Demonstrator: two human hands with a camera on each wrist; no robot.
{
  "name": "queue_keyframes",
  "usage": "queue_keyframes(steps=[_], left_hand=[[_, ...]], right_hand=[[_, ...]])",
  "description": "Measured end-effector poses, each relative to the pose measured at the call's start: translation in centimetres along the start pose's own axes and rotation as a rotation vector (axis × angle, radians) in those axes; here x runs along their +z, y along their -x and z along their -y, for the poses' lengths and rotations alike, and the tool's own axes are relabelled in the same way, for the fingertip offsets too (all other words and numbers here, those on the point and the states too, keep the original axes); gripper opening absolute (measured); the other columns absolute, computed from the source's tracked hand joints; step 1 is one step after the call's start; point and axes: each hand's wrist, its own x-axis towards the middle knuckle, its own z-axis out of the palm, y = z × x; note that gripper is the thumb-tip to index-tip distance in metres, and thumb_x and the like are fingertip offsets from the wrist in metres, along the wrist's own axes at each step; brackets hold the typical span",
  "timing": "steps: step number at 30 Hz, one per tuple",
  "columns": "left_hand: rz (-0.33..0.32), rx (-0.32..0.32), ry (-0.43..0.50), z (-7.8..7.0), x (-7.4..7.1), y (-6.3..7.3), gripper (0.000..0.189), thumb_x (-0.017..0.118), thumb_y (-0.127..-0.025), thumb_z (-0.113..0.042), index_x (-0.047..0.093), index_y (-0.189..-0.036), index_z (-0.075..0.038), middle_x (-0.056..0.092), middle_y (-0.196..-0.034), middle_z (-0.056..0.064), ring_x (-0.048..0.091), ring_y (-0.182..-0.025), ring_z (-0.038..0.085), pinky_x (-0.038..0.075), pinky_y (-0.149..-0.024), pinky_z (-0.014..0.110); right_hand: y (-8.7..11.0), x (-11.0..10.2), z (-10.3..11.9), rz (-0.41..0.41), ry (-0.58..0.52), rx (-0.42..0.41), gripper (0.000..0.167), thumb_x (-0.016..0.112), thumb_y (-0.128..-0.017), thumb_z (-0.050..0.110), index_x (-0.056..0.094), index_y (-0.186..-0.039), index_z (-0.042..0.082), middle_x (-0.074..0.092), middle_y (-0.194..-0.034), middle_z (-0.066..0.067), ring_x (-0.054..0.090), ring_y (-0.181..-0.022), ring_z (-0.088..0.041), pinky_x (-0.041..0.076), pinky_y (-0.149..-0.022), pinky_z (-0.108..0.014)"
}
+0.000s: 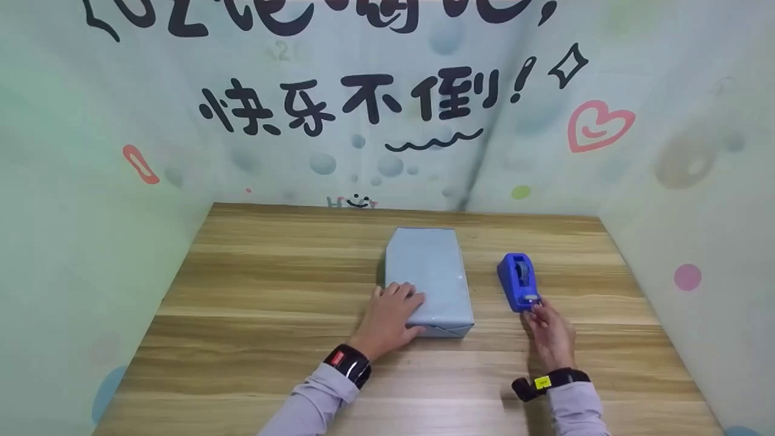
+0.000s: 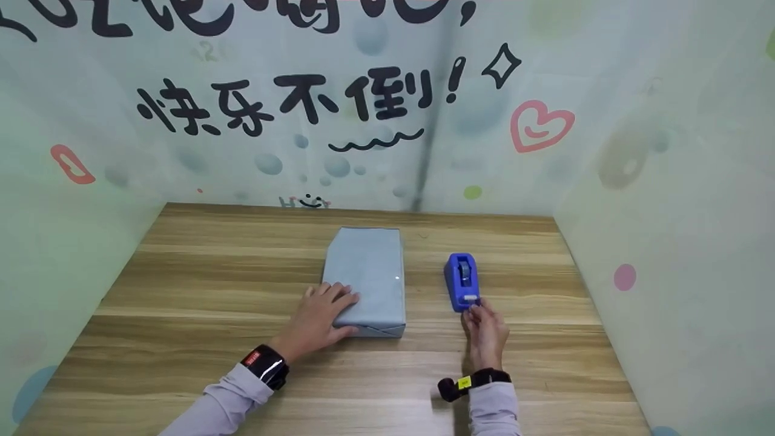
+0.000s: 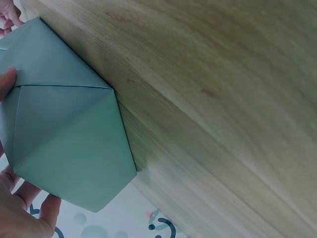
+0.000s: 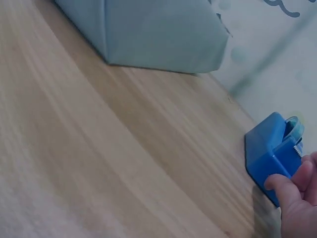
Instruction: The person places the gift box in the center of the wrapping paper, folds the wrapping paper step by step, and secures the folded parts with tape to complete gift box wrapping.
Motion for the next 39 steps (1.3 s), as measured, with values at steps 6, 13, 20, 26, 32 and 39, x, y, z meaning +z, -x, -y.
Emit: queue_keyframes(steps=[6, 13, 20, 26, 32, 39], left_hand=[[0.006, -0.005, 0.017, 0.0, -0.1, 0.1, 0.06, 0.059, -0.08, -0.059, 0.052, -0.128, -0.024, 0.053, -0.126, 0.001, 0.048, -0.114, 0.02, 0.042, -0.086, 0.038], [0.016, -0.01, 0.01, -0.1, -0.3, 0.1, 0.06, 0.059, -0.079, -0.06, 0.051, -0.128, -0.024, 0.052, -0.127, 0.001, 0.048, -0.114, 0.02, 0.042, -0.087, 0.038], [0.027, -0.008, 0.0, 0.0, -0.3, 0.0, 0.06, 0.059, -0.08, -0.06, 0.05, -0.128, -0.024, 0.052, -0.127, 0.001, 0.048, -0.114, 0.02, 0.042, -0.087, 0.037], [0.012, -0.005, 0.026, 0.0, -0.4, 0.1, 0.057, 0.059, -0.08, -0.058, 0.052, -0.126, -0.024, 0.053, -0.125, 0.0, 0.049, -0.113, 0.02, 0.043, -0.088, 0.041], [0.031, -0.013, 0.035, 0.0, -0.3, 0.3, 0.059, 0.06, -0.08, -0.058, 0.051, -0.128, -0.024, 0.052, -0.126, 0.001, 0.048, -0.114, 0.02, 0.042, -0.087, 0.038], [0.04, -0.011, 0.043, 0.0, -0.4, 0.3, 0.061, 0.059, -0.08, -0.059, 0.05, -0.13, -0.024, 0.051, -0.128, 0.002, 0.047, -0.115, 0.021, 0.042, -0.089, 0.04]], right_hand=[[-0.2, -0.2, -0.6, -0.057, 0.176, -0.109, 0.027, 0.047, -0.088, -0.009, 0.067, -0.083, 0.008, 0.064, -0.072, -0.003, 0.06, -0.065, -0.011, 0.054, -0.083, -0.026], [-1.1, -0.2, -0.7, -0.139, 0.613, -0.268, 0.02, 0.054, -0.085, -0.005, 0.051, -0.104, -0.003, 0.059, -0.072, 0.006, 0.064, -0.064, -0.007, 0.056, -0.07, -0.023], [-1.6, -0.7, -0.2, -0.132, 1.1, -0.416, 0.019, 0.055, -0.088, 0.003, 0.051, -0.106, -0.003, 0.056, -0.072, 0.004, 0.057, -0.064, -0.007, 0.044, -0.055, -0.019], [-1.5, -1.0, 0.0, -0.104, 1.234, -0.536, 0.015, 0.055, -0.086, 0.0, 0.054, -0.1, -0.002, 0.056, -0.073, -0.006, 0.05, -0.058, -0.005, 0.041, -0.052, -0.019], [-1.3, -1.2, 0.1, -0.093, 1.326, -0.569, 0.014, 0.055, -0.087, 0.0, 0.057, -0.101, -0.002, 0.06, -0.078, -0.015, 0.047, -0.059, -0.007, 0.04, -0.053, -0.02], [-1.2, -1.6, 0.9, -0.08, 1.4, -0.593, 0.021, 0.058, -0.084, -0.002, 0.062, -0.105, -0.001, 0.063, -0.078, -0.018, 0.049, -0.059, -0.008, 0.041, -0.053, -0.021]])
